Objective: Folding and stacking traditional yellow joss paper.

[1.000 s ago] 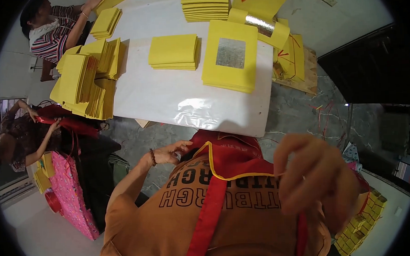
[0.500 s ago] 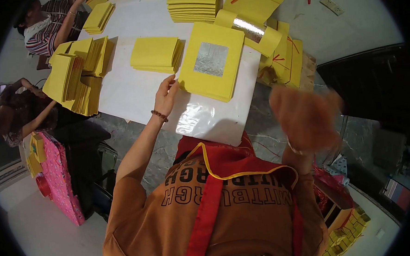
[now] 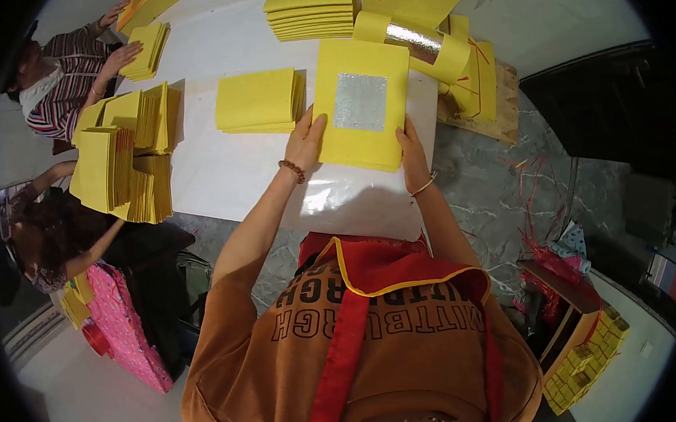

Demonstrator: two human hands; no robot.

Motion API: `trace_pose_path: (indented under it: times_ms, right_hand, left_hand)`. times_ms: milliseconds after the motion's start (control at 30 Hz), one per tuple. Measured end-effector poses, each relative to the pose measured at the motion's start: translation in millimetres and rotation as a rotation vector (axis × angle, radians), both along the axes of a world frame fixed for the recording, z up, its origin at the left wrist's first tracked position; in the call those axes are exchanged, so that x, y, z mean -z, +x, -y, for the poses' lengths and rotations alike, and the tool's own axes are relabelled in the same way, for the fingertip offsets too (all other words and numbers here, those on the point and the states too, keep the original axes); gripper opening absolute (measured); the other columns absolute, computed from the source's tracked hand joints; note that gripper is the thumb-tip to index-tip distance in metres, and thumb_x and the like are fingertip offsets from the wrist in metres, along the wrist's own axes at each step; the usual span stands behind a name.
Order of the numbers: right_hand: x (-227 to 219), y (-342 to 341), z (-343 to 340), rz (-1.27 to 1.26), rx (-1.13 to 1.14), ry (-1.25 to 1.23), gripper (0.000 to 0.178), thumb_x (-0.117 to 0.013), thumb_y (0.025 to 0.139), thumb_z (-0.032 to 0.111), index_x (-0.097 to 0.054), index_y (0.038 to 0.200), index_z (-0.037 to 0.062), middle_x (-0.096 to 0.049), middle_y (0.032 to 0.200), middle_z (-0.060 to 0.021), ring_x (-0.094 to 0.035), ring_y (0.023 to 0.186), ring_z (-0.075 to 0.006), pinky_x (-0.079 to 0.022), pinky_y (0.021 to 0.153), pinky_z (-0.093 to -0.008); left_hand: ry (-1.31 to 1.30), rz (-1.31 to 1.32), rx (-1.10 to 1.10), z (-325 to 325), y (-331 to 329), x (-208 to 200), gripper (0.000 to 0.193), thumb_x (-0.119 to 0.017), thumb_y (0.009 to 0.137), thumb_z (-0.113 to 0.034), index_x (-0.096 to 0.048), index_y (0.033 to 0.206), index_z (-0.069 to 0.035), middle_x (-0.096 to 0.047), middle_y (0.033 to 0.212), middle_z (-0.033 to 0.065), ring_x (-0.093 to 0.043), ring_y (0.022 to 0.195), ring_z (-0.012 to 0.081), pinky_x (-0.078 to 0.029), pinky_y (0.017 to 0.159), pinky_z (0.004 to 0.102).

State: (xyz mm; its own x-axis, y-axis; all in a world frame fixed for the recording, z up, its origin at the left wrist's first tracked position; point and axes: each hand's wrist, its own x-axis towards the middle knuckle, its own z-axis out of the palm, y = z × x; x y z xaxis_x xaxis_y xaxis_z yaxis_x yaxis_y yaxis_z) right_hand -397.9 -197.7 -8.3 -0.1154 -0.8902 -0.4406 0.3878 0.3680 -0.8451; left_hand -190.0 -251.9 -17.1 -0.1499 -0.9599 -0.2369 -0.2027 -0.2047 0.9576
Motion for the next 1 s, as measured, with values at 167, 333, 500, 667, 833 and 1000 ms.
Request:
trace_pose_path:
  times_ms: [167, 333, 500, 667, 833, 1000]
  right_hand:
    - [0, 10, -3, -0.026, 0.011, -0.104, 0.052, -0.038, 0.090, 0.011, -0.019, 0.138, 0.0006, -0.031, 0.138, -0.0077, -0.032, 0.124, -0.0159, -0.024, 0.101, -0.0250]
    - [-2, 1, -21, -0.129, 0.053, -0.086, 0.053, -0.039, 0.089, 0.010, -0.020, 0.137, 0.0000, -0.030, 0.139, -0.0101, -0.033, 0.123, -0.0168, -0.025, 0.101, -0.0257]
    - [-18, 4, -40, -0.142, 0.023, -0.021, 0.053, -0.039, 0.089, 0.010, -0.019, 0.137, -0.0004, -0.029, 0.140, -0.0095, -0.030, 0.126, -0.0178, -0.024, 0.102, -0.0259]
    - [-7, -5, -46, -0.199, 0.051, -0.036, 0.053, -0.039, 0.091, 0.017, -0.019, 0.138, 0.0019, -0.028, 0.140, -0.0093, -0.031, 0.126, -0.0181, -0.024, 0.102, -0.0268]
    - [5, -18, -49, -0.045, 0.096, -0.001, 0.055, -0.037, 0.094, 0.028, -0.017, 0.138, 0.0021, -0.028, 0.140, -0.0104, -0.031, 0.126, -0.0189, -0.025, 0.102, -0.0285]
    - [-9, -12, -37, -0.069, 0.063, -0.012, 0.053, -0.036, 0.094, 0.027, -0.019, 0.138, 0.0014, -0.029, 0.140, -0.0103, -0.032, 0.125, -0.0182, -0.025, 0.102, -0.0278]
  left_hand:
    - [-0.235, 0.118, 0.042, -4, 0, 8, 0.051, -0.044, 0.088, -0.027, -0.034, 0.130, 0.001, -0.053, 0.112, 0.0240, -0.049, 0.105, 0.0330, -0.038, 0.089, 0.0364]
    - [-0.254, 0.202, 0.068, -40, -7, 7, 0.061, -0.045, 0.087, -0.028, -0.022, 0.135, 0.001, -0.052, 0.109, 0.0249, -0.047, 0.099, 0.0373, -0.036, 0.086, 0.0423]
    - [-0.202, 0.055, 0.092, -61, -4, 11, 0.063, -0.048, 0.086, -0.028, -0.022, 0.134, 0.004, -0.047, 0.116, 0.0251, -0.044, 0.100, 0.0361, -0.034, 0.088, 0.0413]
    - [-0.311, 0.258, 0.022, -37, -9, -24, 0.061, -0.049, 0.086, -0.029, -0.027, 0.130, 0.007, -0.041, 0.121, 0.0264, -0.037, 0.112, 0.0369, -0.029, 0.095, 0.0428]
    - [-0.773, 0.539, 0.216, 49, -30, -58, 0.044, -0.043, 0.088, -0.037, -0.050, 0.120, -0.008, -0.047, 0.120, 0.0166, -0.038, 0.112, 0.0361, -0.028, 0.095, 0.0444]
    - [-0.337, 0.674, 0.430, 107, -48, -60, 0.056, -0.034, 0.088, -0.051, -0.053, 0.119, -0.009, -0.055, 0.114, 0.0155, -0.047, 0.108, 0.0325, -0.035, 0.092, 0.0392]
